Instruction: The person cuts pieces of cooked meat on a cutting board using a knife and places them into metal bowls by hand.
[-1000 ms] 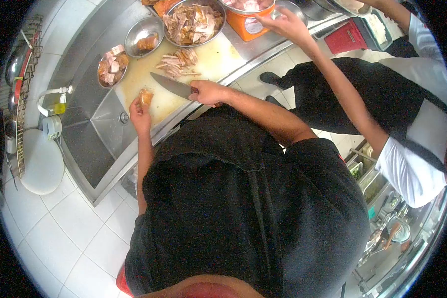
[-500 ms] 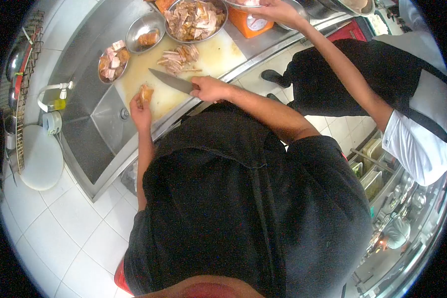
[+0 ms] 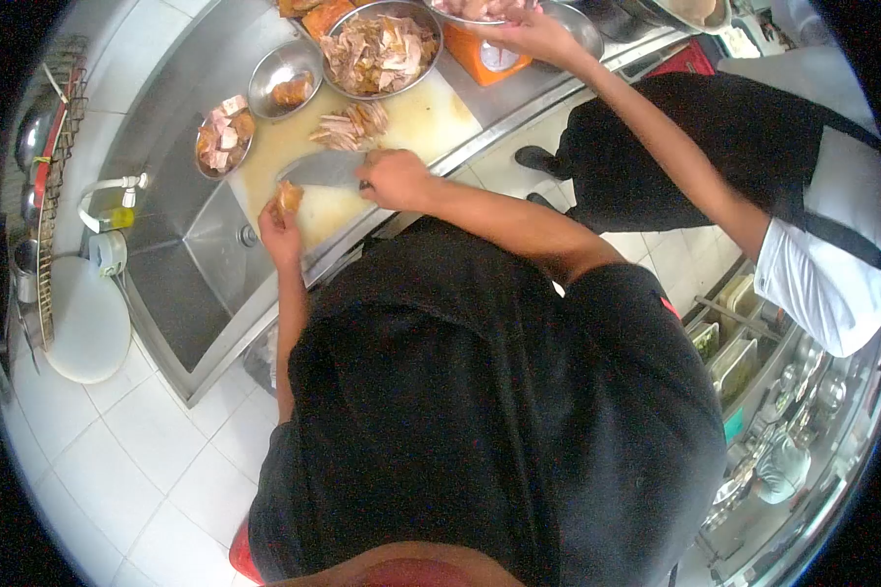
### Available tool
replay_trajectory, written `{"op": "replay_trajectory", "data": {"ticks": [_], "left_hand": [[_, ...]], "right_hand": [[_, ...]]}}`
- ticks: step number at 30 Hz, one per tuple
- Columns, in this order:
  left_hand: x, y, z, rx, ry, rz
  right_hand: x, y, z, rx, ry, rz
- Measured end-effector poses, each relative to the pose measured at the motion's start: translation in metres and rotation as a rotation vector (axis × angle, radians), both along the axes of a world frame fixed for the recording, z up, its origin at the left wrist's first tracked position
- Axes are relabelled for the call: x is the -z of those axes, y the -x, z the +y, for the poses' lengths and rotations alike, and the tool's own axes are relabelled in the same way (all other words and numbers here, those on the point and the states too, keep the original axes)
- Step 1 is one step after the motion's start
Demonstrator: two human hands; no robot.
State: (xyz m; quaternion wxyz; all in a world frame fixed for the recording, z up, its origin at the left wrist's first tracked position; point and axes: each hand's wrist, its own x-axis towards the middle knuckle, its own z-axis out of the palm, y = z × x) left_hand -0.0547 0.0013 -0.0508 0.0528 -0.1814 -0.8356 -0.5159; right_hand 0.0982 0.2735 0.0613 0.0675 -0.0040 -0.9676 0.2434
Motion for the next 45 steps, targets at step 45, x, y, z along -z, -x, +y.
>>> {"op": "replay_trajectory", "data": {"ticks": [45], "left_hand": [[-0.008,-0.008,0.004,-0.009,0.044,-0.022]], "right_hand": [[-0.158,0.048,0.285,0.327,-0.865,0.383]]}}
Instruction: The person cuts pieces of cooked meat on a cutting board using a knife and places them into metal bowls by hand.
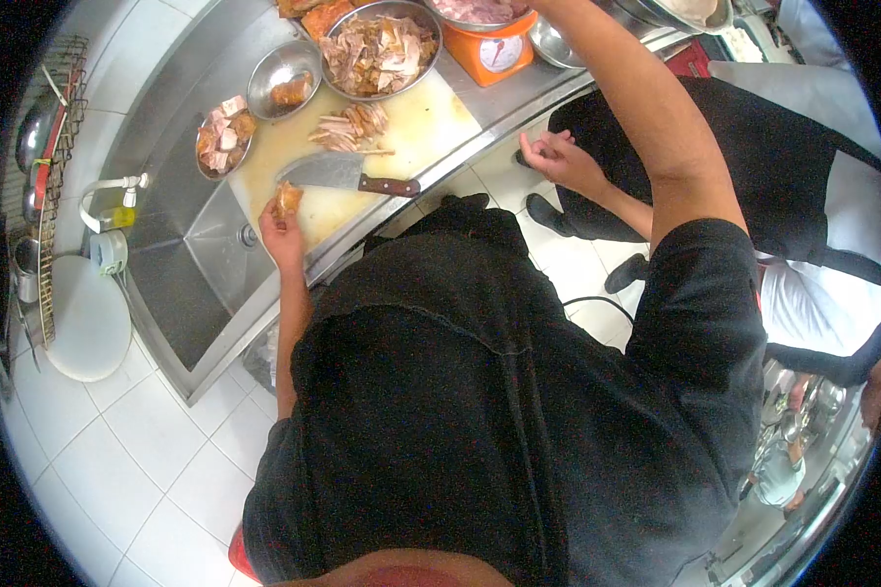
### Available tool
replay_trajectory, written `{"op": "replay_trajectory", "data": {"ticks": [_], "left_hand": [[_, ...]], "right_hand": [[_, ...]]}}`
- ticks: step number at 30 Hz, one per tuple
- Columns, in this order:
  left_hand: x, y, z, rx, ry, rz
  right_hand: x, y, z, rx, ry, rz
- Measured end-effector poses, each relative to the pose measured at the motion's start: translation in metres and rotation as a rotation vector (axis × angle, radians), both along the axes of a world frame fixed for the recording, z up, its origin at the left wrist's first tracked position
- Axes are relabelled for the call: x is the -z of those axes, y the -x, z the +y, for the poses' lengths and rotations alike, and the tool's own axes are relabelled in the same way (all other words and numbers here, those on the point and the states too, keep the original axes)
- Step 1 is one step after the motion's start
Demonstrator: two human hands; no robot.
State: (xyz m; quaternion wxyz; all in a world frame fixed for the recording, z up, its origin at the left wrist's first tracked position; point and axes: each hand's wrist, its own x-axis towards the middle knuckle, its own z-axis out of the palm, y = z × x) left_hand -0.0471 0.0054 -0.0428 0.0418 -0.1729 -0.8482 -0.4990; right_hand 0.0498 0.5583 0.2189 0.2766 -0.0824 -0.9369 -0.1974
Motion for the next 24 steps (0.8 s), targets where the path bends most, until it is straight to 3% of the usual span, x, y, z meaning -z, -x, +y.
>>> {"op": "replay_trajectory", "data": {"ticks": [6,14,18,21,24], "left_hand": [[0.008,0.003,0.002,0.026,-0.087,0.069],[-0.011,-0.003,0.001,0.007,0.083,0.023],[-0.007,-0.003,0.004,0.02,-0.03,0.007],[-0.01,-0.003,0.001,0.003,0.081,-0.026],[-0.007,-0.002,0.002,0.025,0.019,0.022]], "right_hand": [[-0.005,-0.003,-0.005,0.023,-0.017,-0.067],[0.0,-0.005,-0.001,-0.043,-0.014,0.023],[-0.009,-0.008,-0.007,0.065,0.015,-0.076],[-0.009,-0.009,-0.007,0.1,0.05,-0.124],[-0.011,-0.012,-0.006,0.118,0.088,-0.158]]}}
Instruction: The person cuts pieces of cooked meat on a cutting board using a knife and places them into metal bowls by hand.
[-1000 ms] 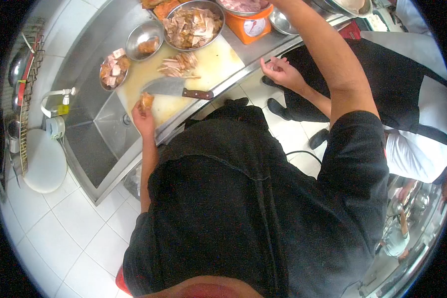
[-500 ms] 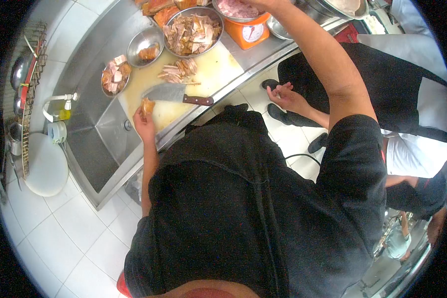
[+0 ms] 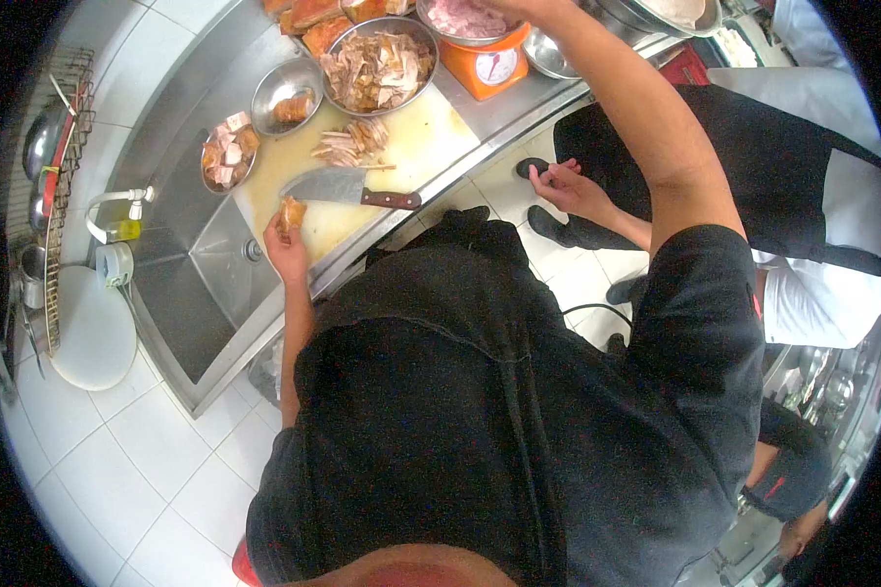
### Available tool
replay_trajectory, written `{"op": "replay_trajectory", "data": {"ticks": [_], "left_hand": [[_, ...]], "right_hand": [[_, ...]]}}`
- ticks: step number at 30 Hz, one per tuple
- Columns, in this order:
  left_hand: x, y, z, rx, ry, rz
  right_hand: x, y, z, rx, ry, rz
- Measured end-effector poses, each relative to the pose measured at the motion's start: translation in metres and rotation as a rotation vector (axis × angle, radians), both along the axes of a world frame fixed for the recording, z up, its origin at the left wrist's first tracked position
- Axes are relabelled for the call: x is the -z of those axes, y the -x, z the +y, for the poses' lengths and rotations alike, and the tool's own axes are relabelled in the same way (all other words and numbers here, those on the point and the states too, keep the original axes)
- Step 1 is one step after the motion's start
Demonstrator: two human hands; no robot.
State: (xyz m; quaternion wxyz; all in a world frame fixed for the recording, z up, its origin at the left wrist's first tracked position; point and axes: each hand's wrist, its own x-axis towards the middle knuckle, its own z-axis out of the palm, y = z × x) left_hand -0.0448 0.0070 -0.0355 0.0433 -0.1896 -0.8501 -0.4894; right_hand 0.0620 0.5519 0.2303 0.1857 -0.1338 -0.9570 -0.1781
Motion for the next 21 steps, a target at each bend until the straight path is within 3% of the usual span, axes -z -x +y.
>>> {"op": "replay_trajectory", "data": {"ticks": [21], "left_hand": [[0.006,0.002,-0.002,-0.041,0.038,-0.012]], "right_hand": [[-0.002,0.003,0.002,-0.022,0.029,0.092]]}}
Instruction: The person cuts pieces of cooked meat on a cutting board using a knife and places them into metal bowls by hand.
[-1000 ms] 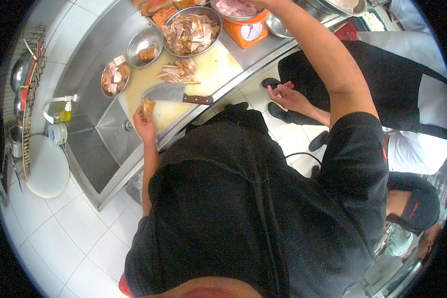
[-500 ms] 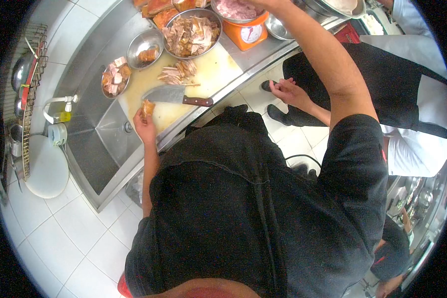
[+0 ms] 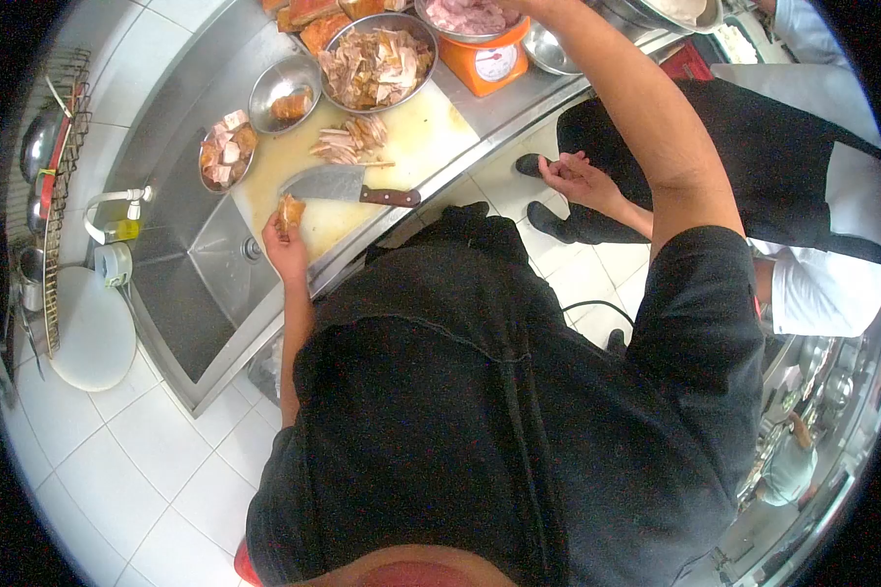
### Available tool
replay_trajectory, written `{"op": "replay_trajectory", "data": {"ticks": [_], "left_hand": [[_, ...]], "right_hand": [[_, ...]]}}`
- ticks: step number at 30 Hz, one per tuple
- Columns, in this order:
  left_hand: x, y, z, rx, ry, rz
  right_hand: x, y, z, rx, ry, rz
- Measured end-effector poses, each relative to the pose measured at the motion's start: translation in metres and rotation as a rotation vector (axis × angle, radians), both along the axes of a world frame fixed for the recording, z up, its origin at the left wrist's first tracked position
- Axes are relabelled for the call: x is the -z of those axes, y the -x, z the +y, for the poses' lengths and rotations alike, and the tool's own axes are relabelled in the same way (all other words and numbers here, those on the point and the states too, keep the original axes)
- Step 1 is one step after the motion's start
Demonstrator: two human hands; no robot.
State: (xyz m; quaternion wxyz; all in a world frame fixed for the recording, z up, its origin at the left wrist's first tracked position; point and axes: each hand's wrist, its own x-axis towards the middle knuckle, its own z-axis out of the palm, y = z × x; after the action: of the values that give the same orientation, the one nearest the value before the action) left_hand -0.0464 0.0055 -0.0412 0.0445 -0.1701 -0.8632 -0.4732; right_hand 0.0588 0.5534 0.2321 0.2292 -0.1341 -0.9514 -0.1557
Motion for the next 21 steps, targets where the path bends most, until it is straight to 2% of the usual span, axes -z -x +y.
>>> {"op": "replay_trajectory", "data": {"ticks": [5,8,11,14,17,20,21], "left_hand": [[0.0,0.0,-0.001,0.007,0.01,0.012],[0.004,0.002,-0.002,0.016,-0.028,-0.01],[0.003,0.002,-0.002,0.037,-0.056,0.028],[-0.003,0.0,-0.001,0.041,-0.033,0.026],[-0.004,0.002,-0.001,0.046,-0.013,0.039],[0.002,0.004,-0.003,0.052,-0.035,0.026],[0.003,0.004,-0.004,0.052,-0.048,0.013]], "right_hand": [[-0.009,-0.006,-0.002,-0.003,0.06,-0.032],[-0.005,-0.007,0.0,-0.081,0.053,0.208],[-0.013,-0.012,-0.013,0.0,0.469,0.172],[-0.004,-0.015,-0.006,0.075,0.444,-0.032],[0.015,-0.008,0.01,-0.035,0.33,-0.157],[0.027,0.016,0.026,-0.015,0.237,-0.494],[0.016,0.015,0.012,0.028,0.316,-0.503]]}}
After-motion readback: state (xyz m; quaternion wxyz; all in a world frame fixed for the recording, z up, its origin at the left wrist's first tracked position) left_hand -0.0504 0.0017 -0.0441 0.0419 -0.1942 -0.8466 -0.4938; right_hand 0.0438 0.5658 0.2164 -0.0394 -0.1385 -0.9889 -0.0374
